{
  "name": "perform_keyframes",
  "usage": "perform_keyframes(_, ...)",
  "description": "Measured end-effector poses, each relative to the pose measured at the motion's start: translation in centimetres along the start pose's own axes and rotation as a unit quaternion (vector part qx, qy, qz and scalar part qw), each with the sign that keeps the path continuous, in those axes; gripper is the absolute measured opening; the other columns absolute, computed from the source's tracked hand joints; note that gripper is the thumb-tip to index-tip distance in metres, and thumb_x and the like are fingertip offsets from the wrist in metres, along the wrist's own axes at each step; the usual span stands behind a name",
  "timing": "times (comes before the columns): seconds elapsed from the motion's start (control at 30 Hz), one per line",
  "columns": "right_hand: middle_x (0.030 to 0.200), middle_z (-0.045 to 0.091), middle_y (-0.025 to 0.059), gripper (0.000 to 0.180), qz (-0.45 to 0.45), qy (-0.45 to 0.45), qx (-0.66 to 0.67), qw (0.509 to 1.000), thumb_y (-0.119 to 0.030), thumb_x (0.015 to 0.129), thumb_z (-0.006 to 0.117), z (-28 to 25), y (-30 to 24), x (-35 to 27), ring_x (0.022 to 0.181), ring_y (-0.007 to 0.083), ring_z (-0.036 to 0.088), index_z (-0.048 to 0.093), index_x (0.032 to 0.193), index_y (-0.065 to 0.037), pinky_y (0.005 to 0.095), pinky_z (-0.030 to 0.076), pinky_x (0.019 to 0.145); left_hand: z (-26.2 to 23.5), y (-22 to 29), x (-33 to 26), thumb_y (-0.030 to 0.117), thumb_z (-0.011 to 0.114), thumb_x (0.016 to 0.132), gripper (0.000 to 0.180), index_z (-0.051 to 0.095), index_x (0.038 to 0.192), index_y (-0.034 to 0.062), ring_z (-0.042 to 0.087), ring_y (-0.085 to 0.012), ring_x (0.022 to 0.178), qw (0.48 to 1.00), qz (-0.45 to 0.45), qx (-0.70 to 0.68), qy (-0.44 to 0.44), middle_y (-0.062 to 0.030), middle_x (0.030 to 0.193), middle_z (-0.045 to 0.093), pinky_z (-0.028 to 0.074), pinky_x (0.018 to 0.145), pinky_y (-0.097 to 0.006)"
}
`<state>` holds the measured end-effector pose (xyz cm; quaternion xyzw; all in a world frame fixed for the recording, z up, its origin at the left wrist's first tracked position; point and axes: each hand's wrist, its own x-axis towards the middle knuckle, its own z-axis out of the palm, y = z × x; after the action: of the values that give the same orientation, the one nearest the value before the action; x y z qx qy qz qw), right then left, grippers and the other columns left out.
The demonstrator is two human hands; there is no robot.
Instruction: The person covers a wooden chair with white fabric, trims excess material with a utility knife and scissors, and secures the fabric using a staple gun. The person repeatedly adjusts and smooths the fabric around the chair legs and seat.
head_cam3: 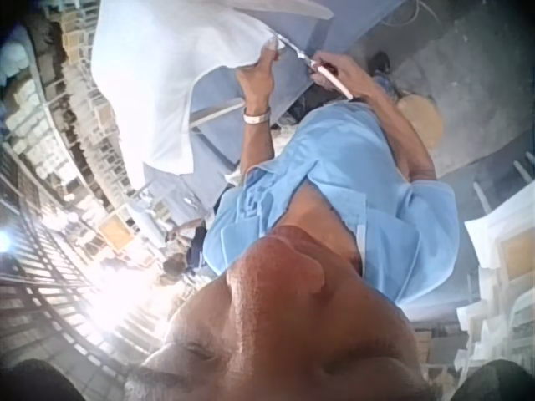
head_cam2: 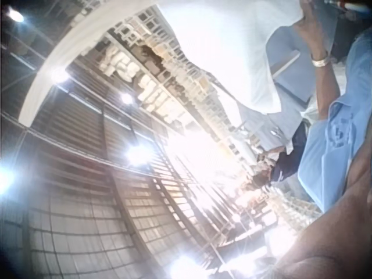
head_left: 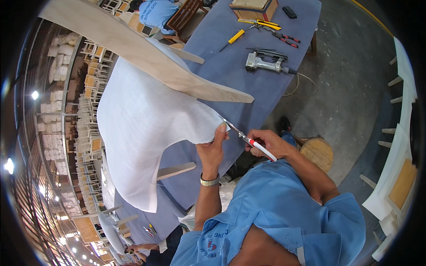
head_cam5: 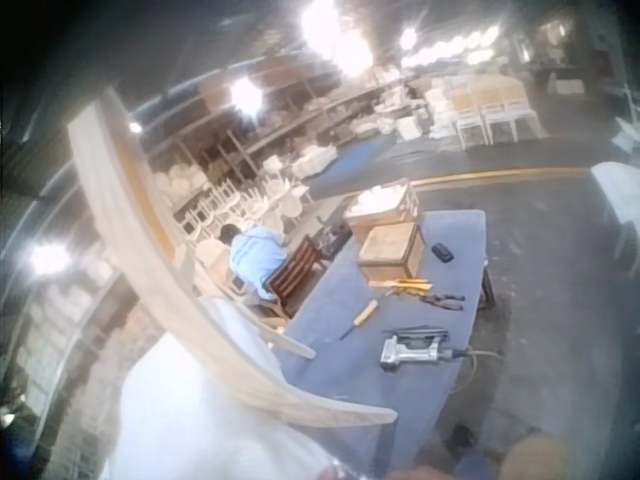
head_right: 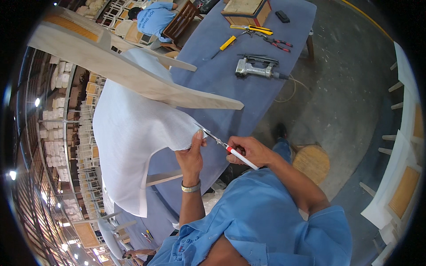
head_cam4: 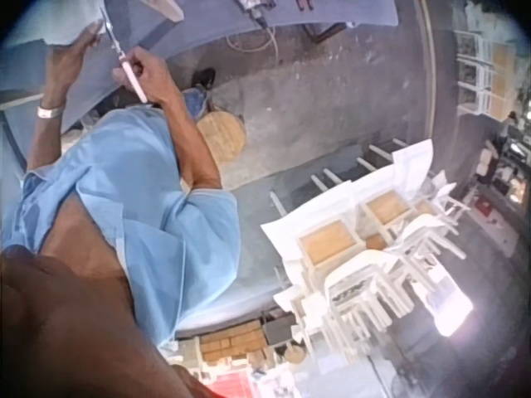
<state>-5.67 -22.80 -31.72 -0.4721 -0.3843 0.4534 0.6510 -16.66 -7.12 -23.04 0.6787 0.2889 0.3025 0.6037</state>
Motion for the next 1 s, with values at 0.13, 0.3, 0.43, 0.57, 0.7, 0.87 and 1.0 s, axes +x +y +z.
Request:
perform_keyframes(0.13, 0.080, 0.057, -0.0004, 0.034, -0.031, -0.013, -0.005, 0.999, -0.036, 0.092, 0.072, 0.0, 0.2, 1.1, 0.071, 0.0080, 0.050, 0.056, 0.098, -0.005, 0.0258, 0.042, 0.063, -0.6, 0.4, 0.2, 0.005, 0.071, 0.091, 0.015, 0.065, 0.100, -0.0047, 0.060, -0.0147, 0.069, 0.999, -0.009, 0.006, -0.035, -0.0088, 0.083, 0.065, 0.050, 0.061, -0.027)
perform_keyframes(0.3, 0.090, 0.057, 0.0022, 0.035, -0.021, -0.046, 0.016, 0.999, -0.035, 0.093, 0.070, 0.6, -0.9, 3.0, 0.081, 0.0123, 0.050, 0.055, 0.103, -0.006, 0.0294, 0.044, 0.074, -1.6, 0.6, 0.3, 0.005, 0.073, 0.090, 0.017, 0.065, 0.102, -0.0037, 0.060, -0.0143, 0.067, 0.997, -0.045, -0.010, -0.056, -0.0080, 0.082, 0.066, 0.048, 0.059, -0.026)
perform_keyframes(0.43, 0.082, 0.054, -0.0006, 0.035, -0.070, 0.000, -0.035, 0.997, -0.035, 0.091, 0.073, 1.5, -0.9, 3.6, 0.074, 0.0089, 0.049, 0.056, 0.099, -0.006, 0.0277, 0.042, 0.066, -2.4, 1.3, 0.5, 0.007, 0.076, 0.088, 0.019, 0.066, 0.100, -0.0026, 0.060, -0.0139, 0.066, 0.995, -0.073, 0.001, -0.066, -0.0076, 0.080, 0.066, 0.048, 0.058, -0.026)
perform_keyframes(0.57, 0.074, 0.050, -0.0033, 0.034, -0.038, 0.025, 0.008, 0.999, -0.034, 0.090, 0.073, 2.7, -0.2, 3.3, 0.068, 0.0062, 0.045, 0.054, 0.094, -0.006, 0.0260, 0.038, 0.059, -3.1, 1.9, 0.5, 0.008, 0.078, 0.086, 0.019, 0.067, 0.098, -0.0021, 0.061, -0.0137, 0.066, 0.992, -0.100, 0.020, -0.076, -0.0075, 0.079, 0.067, 0.048, 0.057, -0.027)
perform_keyframes(0.7, 0.073, 0.046, -0.0038, 0.034, -0.056, 0.005, 0.039, 0.998, -0.037, 0.095, 0.068, 3.0, -0.6, 4.2, 0.067, 0.0064, 0.042, 0.052, 0.091, -0.007, 0.0261, 0.037, 0.059, -3.5, 2.0, 0.7, 0.008, 0.078, 0.086, 0.019, 0.067, 0.098, -0.0019, 0.061, -0.0141, 0.066, 0.991, -0.106, 0.020, -0.078, -0.0073, 0.079, 0.067, 0.048, 0.057, -0.027)
perform_keyframes(0.87, 0.074, 0.045, -0.0025, 0.041, -0.057, -0.021, 0.067, 0.996, -0.048, 0.098, 0.060, 3.1, -2.0, 5.4, 0.068, 0.0084, 0.043, 0.050, 0.093, -0.009, 0.0272, 0.040, 0.061, -4.1, 1.9, 1.2, 0.009, 0.078, 0.086, 0.019, 0.068, 0.098, -0.0021, 0.061, -0.0136, 0.066, 0.989, -0.076, 0.027, -0.124, -0.0071, 0.078, 0.067, 0.048, 0.058, -0.026)
perform_keyframes(1.0, 0.072, 0.048, -0.0026, 0.042, -0.016, -0.017, 0.107, 0.994, -0.048, 0.095, 0.065, 3.3, -1.9, 5.6, 0.065, 0.0086, 0.046, 0.051, 0.091, -0.008, 0.0274, 0.041, 0.059, -4.1, 2.1, 1.0, 0.009, 0.078, 0.085, 0.019, 0.068, 0.096, -0.0026, 0.061, -0.0136, 0.066, 0.990, -0.078, 0.049, -0.104, -0.0073, 0.077, 0.067, 0.049, 0.058, -0.027)
